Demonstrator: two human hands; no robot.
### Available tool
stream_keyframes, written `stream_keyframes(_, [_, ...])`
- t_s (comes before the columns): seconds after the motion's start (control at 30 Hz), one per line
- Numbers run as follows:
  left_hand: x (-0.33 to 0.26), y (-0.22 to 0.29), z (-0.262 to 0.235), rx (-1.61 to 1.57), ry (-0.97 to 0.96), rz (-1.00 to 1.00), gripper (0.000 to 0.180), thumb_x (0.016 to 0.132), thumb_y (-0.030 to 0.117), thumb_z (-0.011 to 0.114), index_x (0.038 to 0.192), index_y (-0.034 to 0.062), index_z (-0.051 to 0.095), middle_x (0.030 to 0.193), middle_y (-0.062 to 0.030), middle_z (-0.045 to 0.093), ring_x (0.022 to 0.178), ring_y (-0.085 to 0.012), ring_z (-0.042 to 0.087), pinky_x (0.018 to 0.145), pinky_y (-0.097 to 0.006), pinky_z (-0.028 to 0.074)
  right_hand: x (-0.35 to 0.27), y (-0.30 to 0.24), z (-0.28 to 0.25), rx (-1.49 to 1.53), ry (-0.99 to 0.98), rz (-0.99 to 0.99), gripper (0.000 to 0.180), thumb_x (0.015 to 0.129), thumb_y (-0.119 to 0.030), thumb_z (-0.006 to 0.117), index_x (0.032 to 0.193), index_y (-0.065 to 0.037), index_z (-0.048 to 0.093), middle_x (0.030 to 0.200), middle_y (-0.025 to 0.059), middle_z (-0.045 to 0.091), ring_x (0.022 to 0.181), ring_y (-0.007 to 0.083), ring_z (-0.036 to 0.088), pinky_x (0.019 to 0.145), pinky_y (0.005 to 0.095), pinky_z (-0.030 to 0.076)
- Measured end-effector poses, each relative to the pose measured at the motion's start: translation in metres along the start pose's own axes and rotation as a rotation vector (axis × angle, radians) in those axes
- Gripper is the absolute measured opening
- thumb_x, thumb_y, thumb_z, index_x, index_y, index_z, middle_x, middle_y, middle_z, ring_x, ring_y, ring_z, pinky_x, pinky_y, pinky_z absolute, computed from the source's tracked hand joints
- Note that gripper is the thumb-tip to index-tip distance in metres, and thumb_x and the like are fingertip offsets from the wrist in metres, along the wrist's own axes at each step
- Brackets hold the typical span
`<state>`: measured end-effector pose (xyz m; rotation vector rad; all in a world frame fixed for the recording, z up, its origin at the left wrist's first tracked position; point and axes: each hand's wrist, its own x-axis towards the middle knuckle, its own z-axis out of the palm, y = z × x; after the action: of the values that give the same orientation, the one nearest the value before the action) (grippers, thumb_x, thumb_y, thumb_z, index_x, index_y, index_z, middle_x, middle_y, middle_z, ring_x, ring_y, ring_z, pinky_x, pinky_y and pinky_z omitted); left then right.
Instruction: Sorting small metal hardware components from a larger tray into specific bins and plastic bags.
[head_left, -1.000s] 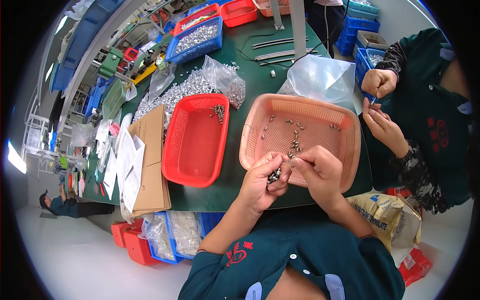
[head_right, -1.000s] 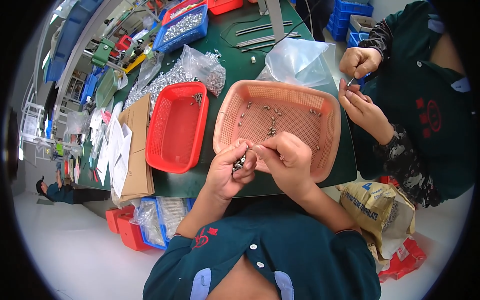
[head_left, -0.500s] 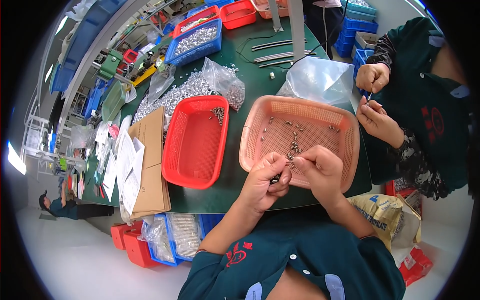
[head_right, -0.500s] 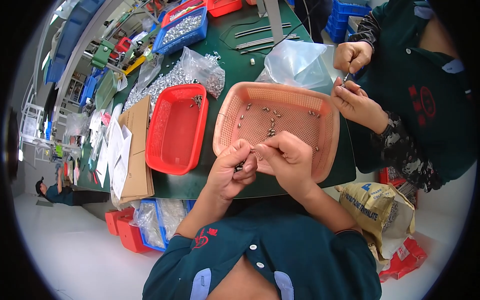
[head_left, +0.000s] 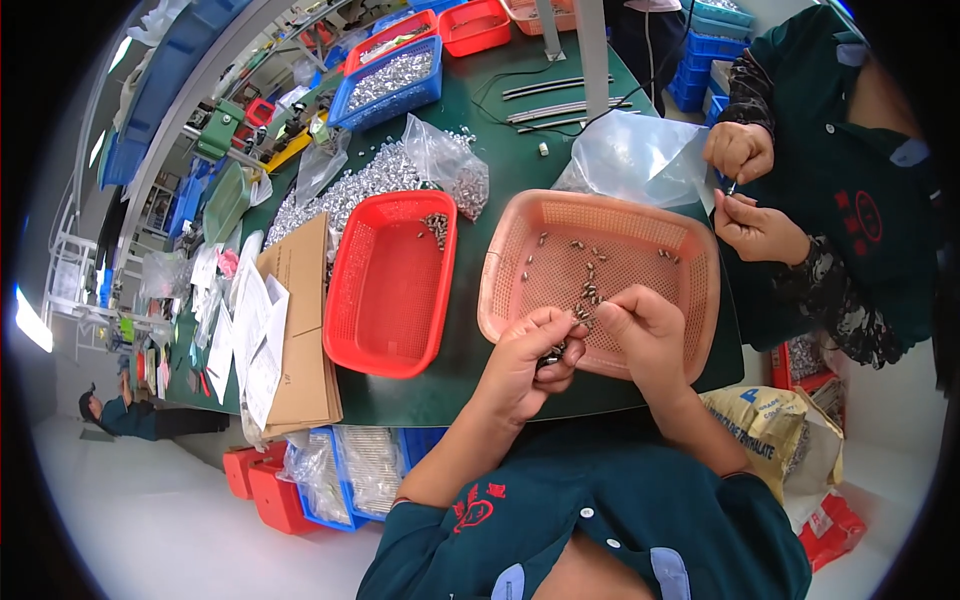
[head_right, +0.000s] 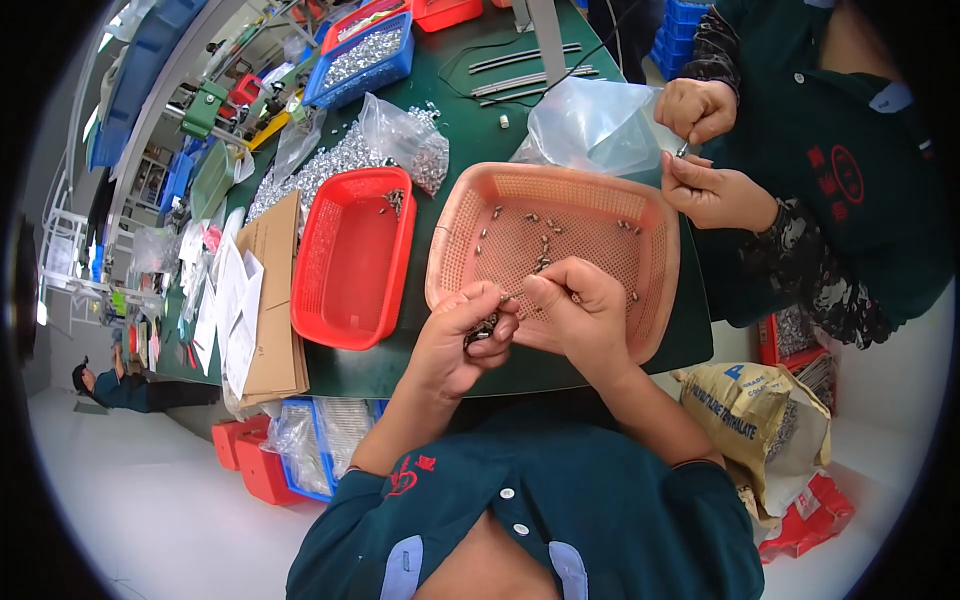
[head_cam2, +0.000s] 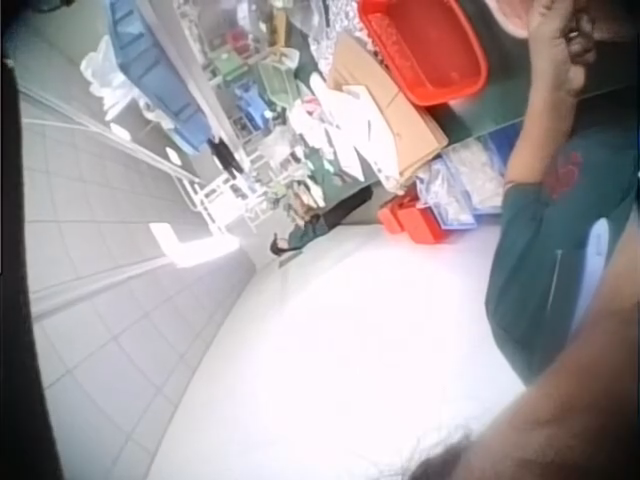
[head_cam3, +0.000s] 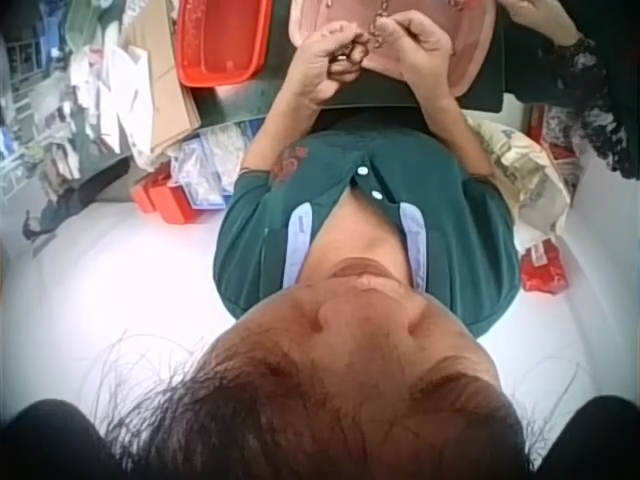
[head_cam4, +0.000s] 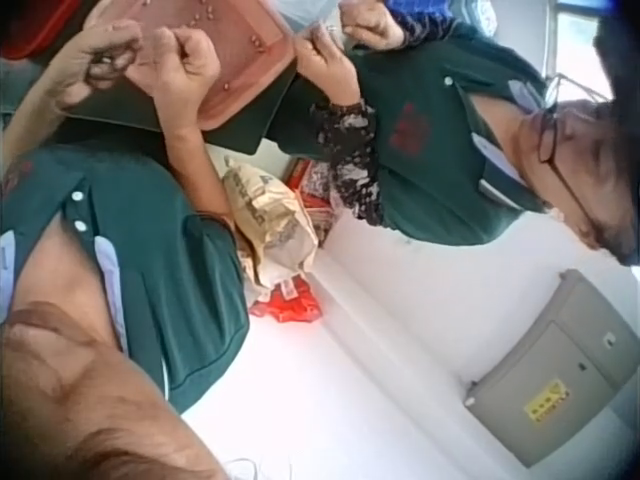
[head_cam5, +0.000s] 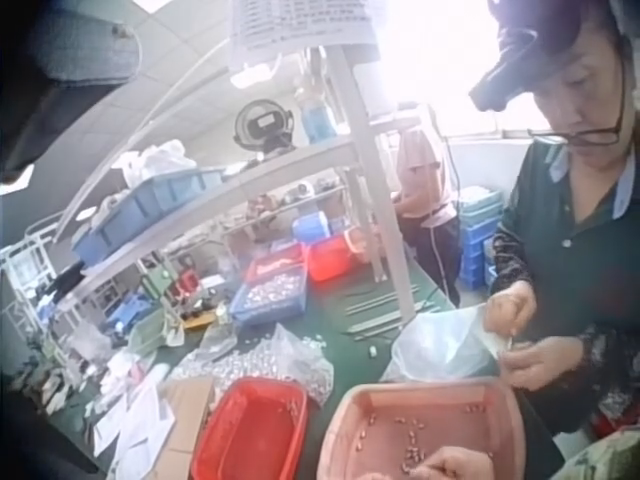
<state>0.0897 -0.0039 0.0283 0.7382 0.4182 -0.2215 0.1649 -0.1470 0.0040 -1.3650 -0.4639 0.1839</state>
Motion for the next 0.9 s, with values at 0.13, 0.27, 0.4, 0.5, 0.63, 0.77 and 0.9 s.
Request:
stream_keyframes(0.13, [0.000,-0.003,-0.005,-0.007,-0.025,0.021,0.019,0.091,0.021,0.054,0.085,0.0038,0.054,0.062,-0.0028,0.052,0.039,-0.0032,0.030,0.036,-0.017,0.021,-0.001,0.001,0.002,0.001,-0.025,0.001,0.009,0.080,-0.001,0.064,0.074,0.001,0.058,0.067,0.0002,0.053,0.063,0.0048,0.047,0.055,0.0207,0.037])
stream_keyframes(0.27, [0.000,-0.003,-0.005,-0.039,-0.015,0.012,0.018,0.091,0.021,0.054,0.084,0.0040,0.054,0.061,-0.0025,0.051,0.039,-0.0032,0.030,0.036,-0.017,0.021,0.000,0.000,0.002,-0.015,-0.058,-0.002,0.010,0.081,-0.001,0.064,0.073,0.001,0.058,0.065,-0.0001,0.052,0.062,0.0047,0.046,0.054,0.0206,0.036])
stream_keyframes(0.4, [0.001,-0.002,-0.003,-0.023,-0.030,0.006,0.020,0.091,0.022,0.054,0.081,0.0041,0.054,0.059,-0.0030,0.050,0.038,-0.0037,0.030,0.035,-0.017,0.021,0.000,0.002,0.003,0.012,-0.042,0.002,0.010,0.080,-0.001,0.064,0.072,0.000,0.058,0.064,-0.0014,0.050,0.060,0.0039,0.044,0.054,0.0206,0.035])
stream_keyframes(0.5, [0.001,-0.002,-0.005,-0.011,-0.021,-0.015,0.020,0.090,0.021,0.054,0.079,0.0042,0.053,0.058,-0.0032,0.049,0.038,-0.0042,0.030,0.035,-0.018,0.020,0.001,0.001,0.002,0.049,-0.056,0.080,0.011,0.081,-0.001,0.064,0.072,0.000,0.058,0.064,-0.0031,0.050,0.060,0.0031,0.044,0.054,0.0197,0.034])
stream_keyframes(0.63, [-0.008,0.003,-0.019,-0.036,0.024,0.037,0.016,0.088,0.018,0.054,0.079,0.0046,0.053,0.057,-0.0030,0.048,0.038,-0.0045,0.028,0.035,-0.019,0.020,0.012,-0.020,-0.011,0.145,0.066,0.125,0.007,0.082,-0.001,0.063,0.076,-0.001,0.060,0.066,-0.0060,0.050,0.061,0.0004,0.042,0.054,0.0162,0.033])
stream_keyframes(0.77, [-0.010,0.016,-0.029,-0.233,0.083,0.096,0.025,0.094,0.029,0.048,0.083,0.0073,0.053,0.059,-0.0001,0.044,0.041,-0.0047,0.029,0.039,-0.019,0.021,0.006,-0.017,-0.010,0.107,0.087,0.131,0.010,0.084,-0.002,0.062,0.075,-0.002,0.059,0.065,-0.0070,0.049,0.058,-0.0008,0.040,0.052,0.0148,0.030])
stream_keyframes(0.9, [-0.014,0.042,-0.071,-0.450,0.237,0.371,0.039,0.095,0.043,0.041,0.080,0.0093,0.053,0.062,-0.0002,0.043,0.042,-0.0075,0.027,0.039,-0.022,0.021,0.002,-0.009,-0.013,0.159,0.085,0.164,0.010,0.085,-0.002,0.061,0.075,-0.003,0.058,0.065,-0.0076,0.048,0.058,-0.0010,0.039,0.052,0.0138,0.028])
